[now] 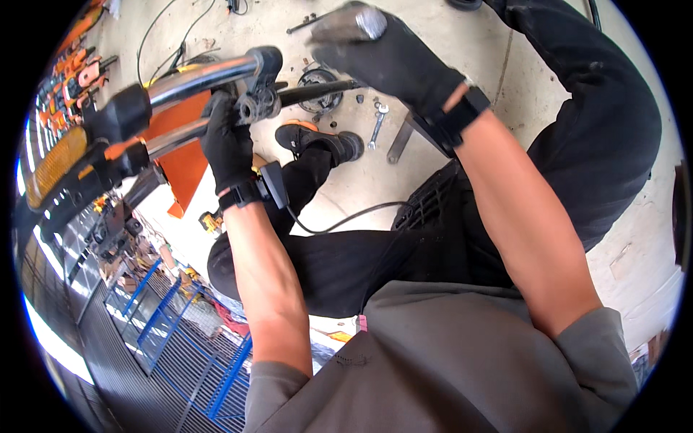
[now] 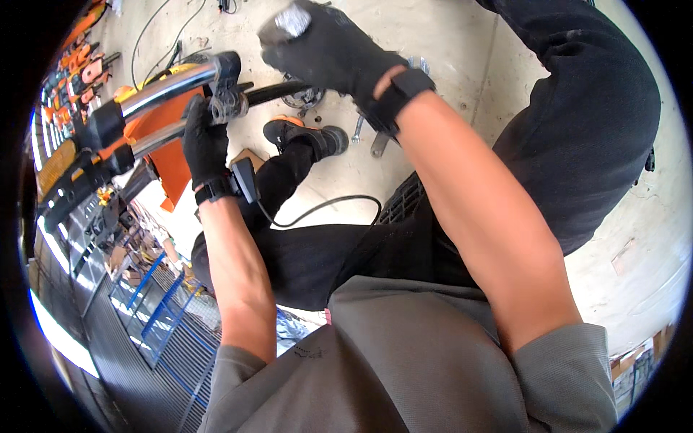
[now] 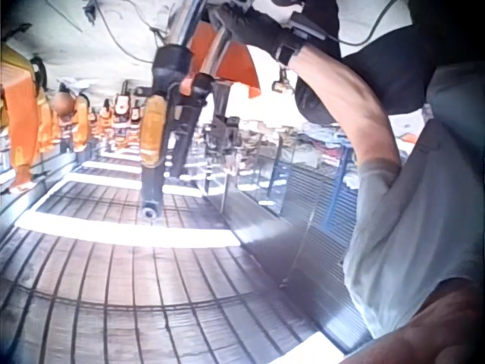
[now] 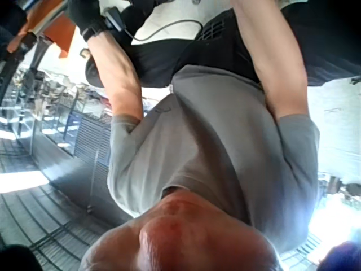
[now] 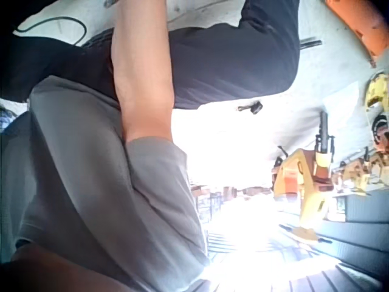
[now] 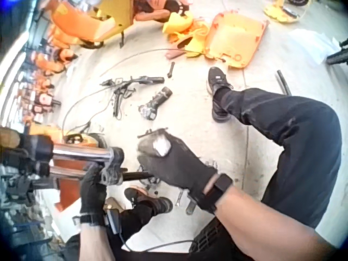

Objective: The person assembles a motorcycle front fork assembly by inserting fork tubes into a triple tree and using a hammer to tap components into place while sitting on the floor.

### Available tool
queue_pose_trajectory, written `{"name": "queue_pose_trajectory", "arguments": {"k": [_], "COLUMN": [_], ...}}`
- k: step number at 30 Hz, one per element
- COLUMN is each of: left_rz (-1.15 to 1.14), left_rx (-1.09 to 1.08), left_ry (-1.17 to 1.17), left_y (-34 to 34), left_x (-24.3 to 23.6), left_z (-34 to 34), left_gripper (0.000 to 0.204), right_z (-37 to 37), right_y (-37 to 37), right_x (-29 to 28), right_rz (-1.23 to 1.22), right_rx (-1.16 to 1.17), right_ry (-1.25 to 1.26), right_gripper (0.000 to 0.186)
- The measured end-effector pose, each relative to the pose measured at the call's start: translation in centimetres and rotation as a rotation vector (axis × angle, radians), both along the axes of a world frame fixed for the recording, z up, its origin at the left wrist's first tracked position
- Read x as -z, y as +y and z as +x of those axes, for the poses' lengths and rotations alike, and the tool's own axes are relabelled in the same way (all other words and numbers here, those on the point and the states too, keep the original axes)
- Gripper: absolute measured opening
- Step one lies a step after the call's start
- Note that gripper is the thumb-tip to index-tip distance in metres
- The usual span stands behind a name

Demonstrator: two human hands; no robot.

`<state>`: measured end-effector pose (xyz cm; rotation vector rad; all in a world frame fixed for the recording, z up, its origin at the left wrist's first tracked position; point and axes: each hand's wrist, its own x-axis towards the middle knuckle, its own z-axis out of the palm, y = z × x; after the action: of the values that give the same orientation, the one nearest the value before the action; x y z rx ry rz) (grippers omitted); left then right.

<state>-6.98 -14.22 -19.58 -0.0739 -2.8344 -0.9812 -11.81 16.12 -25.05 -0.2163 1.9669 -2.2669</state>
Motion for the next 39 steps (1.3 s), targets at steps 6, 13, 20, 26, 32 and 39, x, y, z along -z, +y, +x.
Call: {"name": "queue_pose_trajectory", "arguments": {"k": [6,13,20,26,32,39], "left_rz": [-0.389,0.419,0.89,0.405,0.812,0.521], "left_rx": [0.184,-0.254,-0.541,-0.246,-0.527,-0.275], "left_ry": [0.237,0.029,-0.098,0.063,-0.12,0.079], "left_y": [-0.9,1.4,3.0,-0.3,0.6,1.1], "left_x": [1.5,2.7,1.8,4.0,2.8,3.0], "left_z": [-1.0,-1.3,-2.7,-1.4,-1.6,-1.2], "left_gripper": [0.044,0.042,0.035,0.037,0.034,0.023], "right_z": [4.4,1.7,1.5,1.1,0.9,1.9], "right_y": [-2.3,-3.0,-3.2,-3.9,-4.7,-4.8], "right_x": [-1.6,-3.3,-3.4,-3.6,-2.7,-1.7], "right_rz": [0.007,0.03,0.084,0.091,0.031,0.091], "right_rx": [-0.176,-0.311,-0.266,-0.276,-0.257,-0.227], "right_ry": [0.088,0.292,0.144,0.133,0.253,0.306], "right_gripper": [0.028,0.023,0.021,0.025,0.025,0.022]}}
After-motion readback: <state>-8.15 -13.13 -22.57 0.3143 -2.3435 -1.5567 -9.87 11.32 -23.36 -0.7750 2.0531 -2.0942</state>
